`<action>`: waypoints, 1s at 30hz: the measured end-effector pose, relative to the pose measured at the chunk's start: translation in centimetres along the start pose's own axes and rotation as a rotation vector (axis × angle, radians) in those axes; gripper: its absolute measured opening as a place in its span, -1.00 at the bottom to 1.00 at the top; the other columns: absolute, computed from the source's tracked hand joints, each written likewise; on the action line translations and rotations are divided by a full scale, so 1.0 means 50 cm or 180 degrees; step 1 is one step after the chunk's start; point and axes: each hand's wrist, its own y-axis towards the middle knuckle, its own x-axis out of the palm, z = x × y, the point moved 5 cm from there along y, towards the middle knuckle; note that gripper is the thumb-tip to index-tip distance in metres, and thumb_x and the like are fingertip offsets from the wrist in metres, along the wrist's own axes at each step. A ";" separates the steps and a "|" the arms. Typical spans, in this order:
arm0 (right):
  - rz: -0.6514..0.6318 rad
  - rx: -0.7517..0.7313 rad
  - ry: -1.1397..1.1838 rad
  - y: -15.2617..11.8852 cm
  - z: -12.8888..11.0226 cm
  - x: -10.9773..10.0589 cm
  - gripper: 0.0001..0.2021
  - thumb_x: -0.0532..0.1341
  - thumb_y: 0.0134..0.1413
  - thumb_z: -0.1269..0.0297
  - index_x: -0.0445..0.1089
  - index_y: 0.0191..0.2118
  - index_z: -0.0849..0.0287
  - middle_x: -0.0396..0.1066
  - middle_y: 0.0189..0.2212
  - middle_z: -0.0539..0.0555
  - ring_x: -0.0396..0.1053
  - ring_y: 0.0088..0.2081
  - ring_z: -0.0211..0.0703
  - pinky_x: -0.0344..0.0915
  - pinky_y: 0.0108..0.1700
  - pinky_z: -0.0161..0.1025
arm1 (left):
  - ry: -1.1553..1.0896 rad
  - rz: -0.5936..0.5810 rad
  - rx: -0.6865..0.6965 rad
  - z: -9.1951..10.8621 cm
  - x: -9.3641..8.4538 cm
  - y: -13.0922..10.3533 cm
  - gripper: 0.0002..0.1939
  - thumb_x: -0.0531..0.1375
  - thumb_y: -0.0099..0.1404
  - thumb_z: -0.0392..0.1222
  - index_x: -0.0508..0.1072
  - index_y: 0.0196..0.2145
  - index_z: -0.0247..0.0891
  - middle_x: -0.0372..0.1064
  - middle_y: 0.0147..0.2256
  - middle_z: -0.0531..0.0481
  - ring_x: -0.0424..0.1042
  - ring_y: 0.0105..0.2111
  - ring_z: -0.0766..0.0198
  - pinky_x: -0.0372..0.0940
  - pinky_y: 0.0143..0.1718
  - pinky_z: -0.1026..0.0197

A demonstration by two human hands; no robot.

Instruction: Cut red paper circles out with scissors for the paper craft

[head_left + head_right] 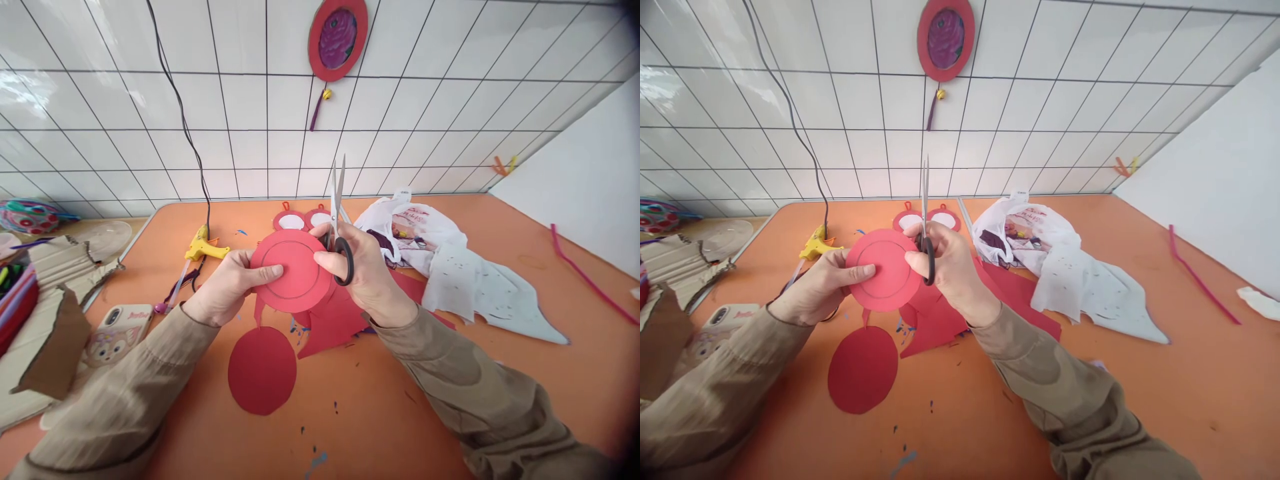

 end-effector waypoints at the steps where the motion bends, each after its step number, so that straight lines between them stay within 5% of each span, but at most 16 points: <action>1: -0.0021 -0.0021 -0.0042 -0.001 -0.002 0.000 -0.83 0.26 -0.17 0.32 0.35 -0.34 0.12 0.12 -0.55 -0.08 0.06 -0.48 -0.27 0.04 -0.47 -0.29 | -0.0003 0.0019 0.0015 0.001 0.000 0.000 -0.87 0.41 0.03 -0.23 0.64 -0.41 -0.30 0.59 -0.40 -0.10 0.52 -0.35 0.23 0.41 -0.28 0.30; 9: -0.0218 -0.0023 -0.0005 0.001 -0.001 0.006 -0.86 0.25 -0.11 0.32 0.34 -0.33 0.11 0.17 -0.52 -0.07 0.10 -0.47 -0.27 0.11 -0.43 -0.26 | 0.0084 0.0237 0.0312 0.021 -0.010 -0.003 -0.91 0.40 0.04 -0.21 0.64 -0.44 -0.24 0.59 -0.42 -0.06 0.53 -0.39 0.22 0.42 -0.31 0.27; 16: 0.0563 -0.0132 0.0029 0.021 -0.017 -0.046 -0.73 0.26 -0.16 0.43 0.36 -0.23 0.10 0.32 -0.50 -0.06 0.33 -0.45 -0.23 0.22 -0.42 -0.24 | 0.0096 0.0233 0.0353 0.023 -0.017 -0.001 -0.93 0.41 0.03 -0.22 0.64 -0.44 -0.21 0.61 -0.38 -0.02 0.54 -0.34 0.23 0.43 -0.30 0.29; 23: -0.0069 0.0171 0.0341 0.015 -0.020 -0.032 -0.78 0.28 -0.04 0.24 0.37 -0.23 0.14 0.28 -0.53 -0.06 0.27 -0.53 -0.28 0.19 -0.47 -0.25 | 0.0143 0.0164 0.0238 0.016 -0.010 -0.001 -0.92 0.40 0.04 -0.23 0.64 -0.44 -0.24 0.60 -0.42 -0.02 0.52 -0.43 0.28 0.41 -0.36 0.32; 30: -0.0312 0.0231 -0.0028 0.007 -0.010 -0.011 -0.77 0.30 -0.11 0.37 0.40 -0.24 0.10 0.17 -0.53 -0.08 0.10 -0.50 -0.29 0.05 -0.48 -0.28 | 0.0225 -0.0001 0.0257 0.011 -0.003 0.001 -0.90 0.39 0.07 -0.22 0.64 -0.40 -0.27 0.60 -0.41 -0.04 0.53 -0.38 0.26 0.42 -0.32 0.32</action>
